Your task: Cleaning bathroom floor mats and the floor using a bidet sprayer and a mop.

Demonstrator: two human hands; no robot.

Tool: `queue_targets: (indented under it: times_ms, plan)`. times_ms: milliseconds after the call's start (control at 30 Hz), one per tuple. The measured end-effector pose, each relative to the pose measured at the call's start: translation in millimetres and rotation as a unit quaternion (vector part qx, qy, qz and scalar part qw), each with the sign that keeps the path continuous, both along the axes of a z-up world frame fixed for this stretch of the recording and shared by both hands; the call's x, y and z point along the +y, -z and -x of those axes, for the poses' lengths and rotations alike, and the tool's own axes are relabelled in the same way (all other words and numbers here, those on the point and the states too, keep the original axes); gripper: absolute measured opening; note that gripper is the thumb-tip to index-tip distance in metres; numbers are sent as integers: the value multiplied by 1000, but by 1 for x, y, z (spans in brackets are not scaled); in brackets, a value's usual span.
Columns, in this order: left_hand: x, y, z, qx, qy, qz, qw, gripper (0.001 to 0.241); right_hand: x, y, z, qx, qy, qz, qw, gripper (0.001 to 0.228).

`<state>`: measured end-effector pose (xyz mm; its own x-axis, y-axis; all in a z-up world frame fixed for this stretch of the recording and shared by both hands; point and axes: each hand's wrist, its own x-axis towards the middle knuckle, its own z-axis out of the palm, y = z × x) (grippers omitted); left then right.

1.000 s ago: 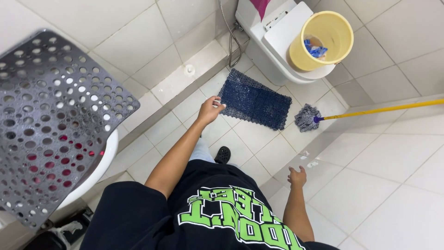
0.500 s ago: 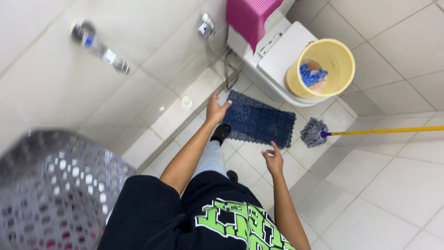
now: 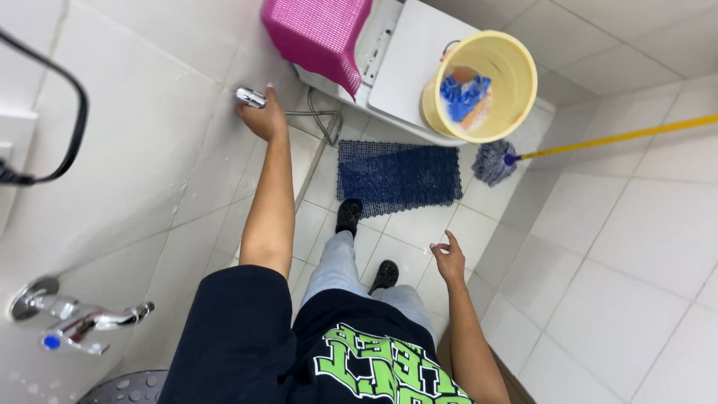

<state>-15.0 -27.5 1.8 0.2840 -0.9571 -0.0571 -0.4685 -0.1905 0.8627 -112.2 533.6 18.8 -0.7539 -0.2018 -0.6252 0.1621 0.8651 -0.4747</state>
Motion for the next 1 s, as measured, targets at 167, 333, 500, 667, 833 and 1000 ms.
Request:
queue_targets:
  times_ms: [167, 333, 500, 667, 833, 1000]
  plan:
    - [9, -18, 1, 29, -2, 48, 998, 32, 24, 5, -16, -6, 13, -21, 1000, 74]
    - [84, -87, -11, 42, 155, 99, 982, 22, 3, -15, -29, -14, 3, -20, 1000, 76]
    - [229, -114, -16, 1, 374, -49, 926, 28, -62, -71, -43, 33, -145, 147, 978, 85]
    - [356, -122, -28, -23, 438, -137, 888, 34, -56, -93, -74, 86, -255, 304, 914, 94]
    - [450, -135, -57, 115, 416, -273, 860, 34, 17, -82, -107, 13, -213, 424, 880, 86]
    - [534, -124, -91, 24, 427, -293, 855, 56, 98, -73, -134, 9, -220, 418, 881, 72]
